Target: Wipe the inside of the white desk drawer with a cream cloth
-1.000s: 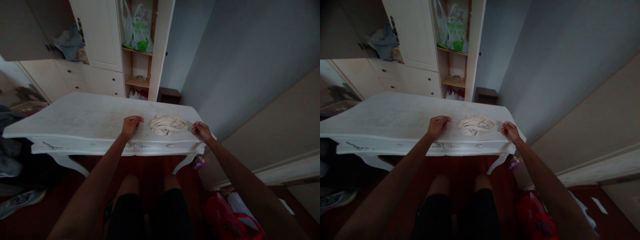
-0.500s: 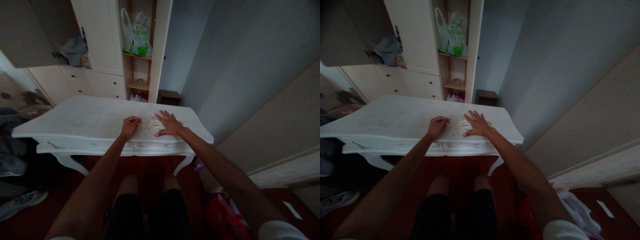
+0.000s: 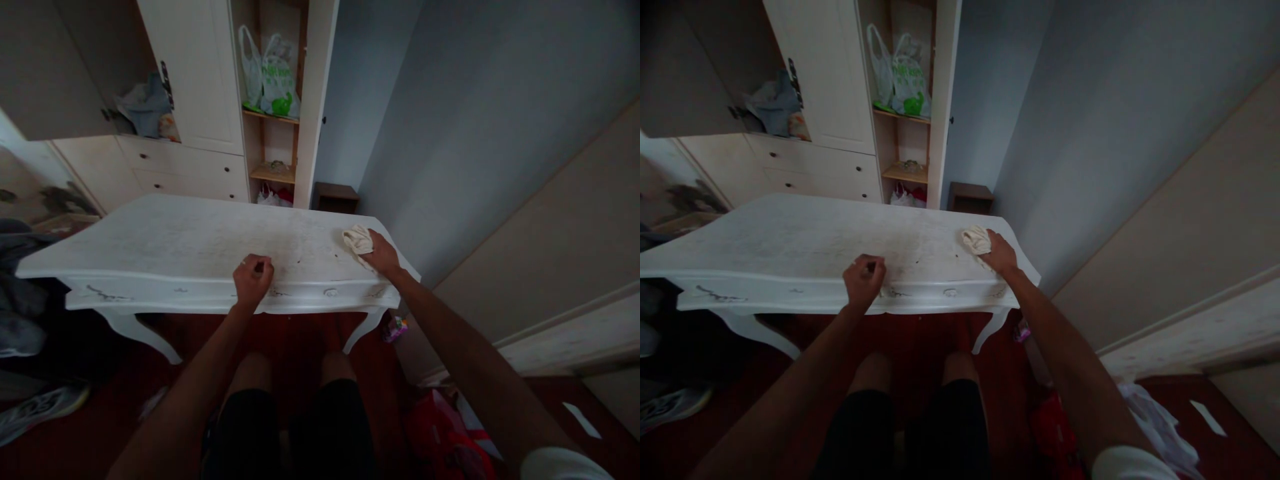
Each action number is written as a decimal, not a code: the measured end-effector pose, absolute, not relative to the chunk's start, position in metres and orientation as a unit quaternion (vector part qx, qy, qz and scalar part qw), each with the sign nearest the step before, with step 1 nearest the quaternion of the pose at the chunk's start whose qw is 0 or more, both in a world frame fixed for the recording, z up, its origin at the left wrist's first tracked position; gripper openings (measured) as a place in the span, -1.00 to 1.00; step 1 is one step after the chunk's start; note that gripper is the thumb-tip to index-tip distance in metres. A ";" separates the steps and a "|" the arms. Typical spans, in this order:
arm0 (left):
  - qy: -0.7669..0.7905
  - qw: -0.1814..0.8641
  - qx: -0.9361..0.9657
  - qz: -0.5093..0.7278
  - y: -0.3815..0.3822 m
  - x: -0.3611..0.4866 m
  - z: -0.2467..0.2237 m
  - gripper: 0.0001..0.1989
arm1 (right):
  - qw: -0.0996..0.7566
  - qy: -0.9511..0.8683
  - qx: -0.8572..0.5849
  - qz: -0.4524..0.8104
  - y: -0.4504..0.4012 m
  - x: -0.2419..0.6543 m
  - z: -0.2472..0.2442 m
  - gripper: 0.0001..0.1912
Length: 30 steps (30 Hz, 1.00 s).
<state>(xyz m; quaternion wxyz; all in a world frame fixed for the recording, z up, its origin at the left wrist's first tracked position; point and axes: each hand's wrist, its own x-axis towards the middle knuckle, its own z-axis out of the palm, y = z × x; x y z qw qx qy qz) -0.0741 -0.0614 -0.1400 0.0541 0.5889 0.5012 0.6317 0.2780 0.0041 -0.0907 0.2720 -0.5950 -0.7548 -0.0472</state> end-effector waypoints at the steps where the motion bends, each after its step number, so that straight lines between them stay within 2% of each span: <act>1: 0.496 0.047 0.600 0.626 -0.078 -0.068 -0.152 -0.86 | 0.325 -0.741 -0.587 -0.030 0.006 0.284 -0.097 -0.31; 3: 0.497 0.068 0.604 0.619 -0.110 -0.050 -0.177 -0.86 | 0.413 -0.699 -0.583 -0.002 0.010 0.291 -0.107 -0.34; 5: 0.501 0.169 0.597 0.604 -0.132 -0.028 -0.196 -0.85 | 0.460 -0.658 -0.596 0.006 0.012 0.293 -0.115 -0.38; 7: 0.519 0.338 0.557 0.553 -0.141 -0.005 -0.204 -0.85 | 0.473 -0.644 -0.602 0.006 0.014 0.292 -0.118 -0.39; 10: 0.510 0.650 0.360 0.434 -0.132 0.023 -0.202 -0.87 | 0.475 -0.652 -0.590 0.012 0.013 0.291 -0.119 -0.40; 12: 0.466 0.754 0.253 0.388 -0.118 0.037 -0.197 -0.88 | 0.478 -0.652 -0.589 0.013 0.013 0.291 -0.119 -0.39; 20: 0.370 0.846 0.103 0.371 -0.078 0.067 -0.192 -0.64 | 0.482 -0.648 -0.590 -0.018 0.017 0.293 -0.124 -0.39; 30: 0.433 0.802 0.133 0.389 -0.085 0.080 -0.190 -0.72 | 0.468 -0.642 -0.607 -0.017 0.015 0.288 -0.118 -0.48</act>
